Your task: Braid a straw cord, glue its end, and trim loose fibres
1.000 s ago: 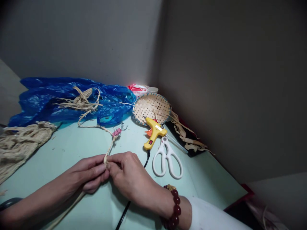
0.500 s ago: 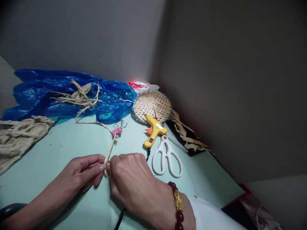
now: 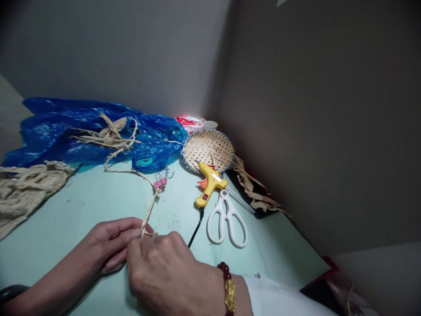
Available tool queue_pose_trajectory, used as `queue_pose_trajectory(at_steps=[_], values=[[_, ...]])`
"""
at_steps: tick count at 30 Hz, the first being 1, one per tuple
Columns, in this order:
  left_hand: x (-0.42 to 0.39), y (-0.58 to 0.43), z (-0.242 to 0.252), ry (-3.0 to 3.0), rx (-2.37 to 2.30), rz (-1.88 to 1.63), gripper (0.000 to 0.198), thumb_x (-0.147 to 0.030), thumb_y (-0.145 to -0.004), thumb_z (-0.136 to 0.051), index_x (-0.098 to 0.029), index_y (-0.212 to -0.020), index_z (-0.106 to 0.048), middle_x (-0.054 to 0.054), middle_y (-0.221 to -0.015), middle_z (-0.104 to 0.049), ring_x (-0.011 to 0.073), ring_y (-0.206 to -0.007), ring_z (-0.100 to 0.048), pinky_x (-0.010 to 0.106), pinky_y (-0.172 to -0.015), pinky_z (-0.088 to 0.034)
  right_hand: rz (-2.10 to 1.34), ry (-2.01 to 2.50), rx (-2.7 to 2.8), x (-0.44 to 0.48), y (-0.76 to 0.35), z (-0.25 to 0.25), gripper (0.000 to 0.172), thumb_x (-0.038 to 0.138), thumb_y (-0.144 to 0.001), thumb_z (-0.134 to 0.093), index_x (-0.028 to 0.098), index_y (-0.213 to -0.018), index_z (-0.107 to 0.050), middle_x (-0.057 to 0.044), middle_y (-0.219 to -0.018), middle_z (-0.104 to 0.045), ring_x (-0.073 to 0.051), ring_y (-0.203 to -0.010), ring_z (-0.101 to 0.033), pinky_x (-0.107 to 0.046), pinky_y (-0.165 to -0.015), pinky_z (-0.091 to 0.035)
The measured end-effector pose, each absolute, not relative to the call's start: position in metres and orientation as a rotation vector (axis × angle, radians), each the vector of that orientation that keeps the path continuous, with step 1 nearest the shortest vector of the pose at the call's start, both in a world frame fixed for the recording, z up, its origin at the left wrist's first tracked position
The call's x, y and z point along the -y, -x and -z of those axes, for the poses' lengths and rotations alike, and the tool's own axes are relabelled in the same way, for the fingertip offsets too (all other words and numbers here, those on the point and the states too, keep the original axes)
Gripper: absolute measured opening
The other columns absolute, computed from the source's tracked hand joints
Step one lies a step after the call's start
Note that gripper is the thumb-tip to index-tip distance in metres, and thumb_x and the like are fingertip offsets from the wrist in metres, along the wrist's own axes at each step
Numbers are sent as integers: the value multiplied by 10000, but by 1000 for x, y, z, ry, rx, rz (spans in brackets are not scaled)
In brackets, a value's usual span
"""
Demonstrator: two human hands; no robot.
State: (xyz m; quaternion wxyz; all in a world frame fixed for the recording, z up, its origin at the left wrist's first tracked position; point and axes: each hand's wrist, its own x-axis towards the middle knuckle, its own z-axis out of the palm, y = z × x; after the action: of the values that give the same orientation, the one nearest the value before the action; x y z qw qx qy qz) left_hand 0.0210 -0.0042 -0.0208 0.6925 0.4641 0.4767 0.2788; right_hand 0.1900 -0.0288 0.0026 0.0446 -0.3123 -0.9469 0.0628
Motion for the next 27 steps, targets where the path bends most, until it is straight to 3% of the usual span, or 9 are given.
queue_pose_trajectory(at_steps=[2,4,8,11,13,17,20,23,27], values=[[4,-22,18,-1011,-1095,-626,296,-426,-754,-703,-135,-766,-650,-59,-558,-466,38,-432,-242,203,-419,-127,-154,821,2893,28,-191,-1,187,7,-836,-459,83,-970,-564,-79,-839,-658,-174,-604,-526,-311,-456,-256],[4,-21,15,-1024,-1120,-609,309,-429,-731,-715,-126,-745,-656,-45,-561,-506,31,-415,-218,209,-417,-118,-227,737,2855,27,-192,-1,105,114,-909,-478,114,-891,-582,-50,-767,-652,-157,-587,-509,-299,-474,-283],[2,-13,12,-1026,-1099,-622,286,-414,-760,-702,-135,-742,-641,-33,-587,-516,47,-451,-284,214,-450,-145,-571,907,2499,22,-195,-10,410,435,-989,-397,171,-764,-615,-16,-696,-647,-131,-619,-560,-264,-598,-378],[1,-9,9,-1025,-1055,-610,259,-395,-792,-682,-142,-797,-629,-28,-636,-525,50,-478,-252,226,-469,-122,-686,1249,2125,15,-200,-17,318,415,-979,-431,181,-962,-646,-45,-889,-692,-152,-783,-618,-261,-712,-410],[1,-9,8,-1024,-1017,-613,256,-393,-805,-672,-146,-849,-624,-46,-623,-498,52,-478,-200,227,-464,-105,-814,1326,2049,10,-202,-18,307,453,-930,-523,185,-1037,-628,-45,-901,-693,-165,-786,-617,-258,-697,-415],[4,-12,8,-1018,-989,-635,262,-409,-822,-662,-160,-861,-590,-69,-603,-457,51,-482,-207,199,-456,-128,-1139,1172,2089,6,-203,-13,234,383,-953,-507,181,-941,-626,-2,-792,-689,-124,-683,-589,-218,-627,-394],[6,-13,10,-1033,-1026,-642,228,-399,-852,-633,-209,-938,-539,-63,-658,-519,60,-521,-355,174,-487,-218,-1065,1195,2100,5,-203,-8,195,296,-958,-500,178,-911,-649,9,-782,-673,-110,-709,-573,-207,-667,-383],[9,-13,10,-1015,-1068,-652,275,-417,-843,-633,-254,-1001,-478,-90,-624,-493,72,-512,-367,177,-489,-251,-958,1254,2174,7,-203,-6,215,236,-944,-489,173,-818,-651,33,-648,-593,-89,-605,-502,-202,-601,-344],[7,-16,4,-1036,-1074,-603,237,-396,-806,-656,-206,-872,-530,-79,-620,-476,80,-521,-364,187,-486,-251,-845,1267,2220,10,-200,-7,203,186,-901,-474,161,-754,-611,47,-574,-527,-70,-499,-413,-209,-511,-283]])
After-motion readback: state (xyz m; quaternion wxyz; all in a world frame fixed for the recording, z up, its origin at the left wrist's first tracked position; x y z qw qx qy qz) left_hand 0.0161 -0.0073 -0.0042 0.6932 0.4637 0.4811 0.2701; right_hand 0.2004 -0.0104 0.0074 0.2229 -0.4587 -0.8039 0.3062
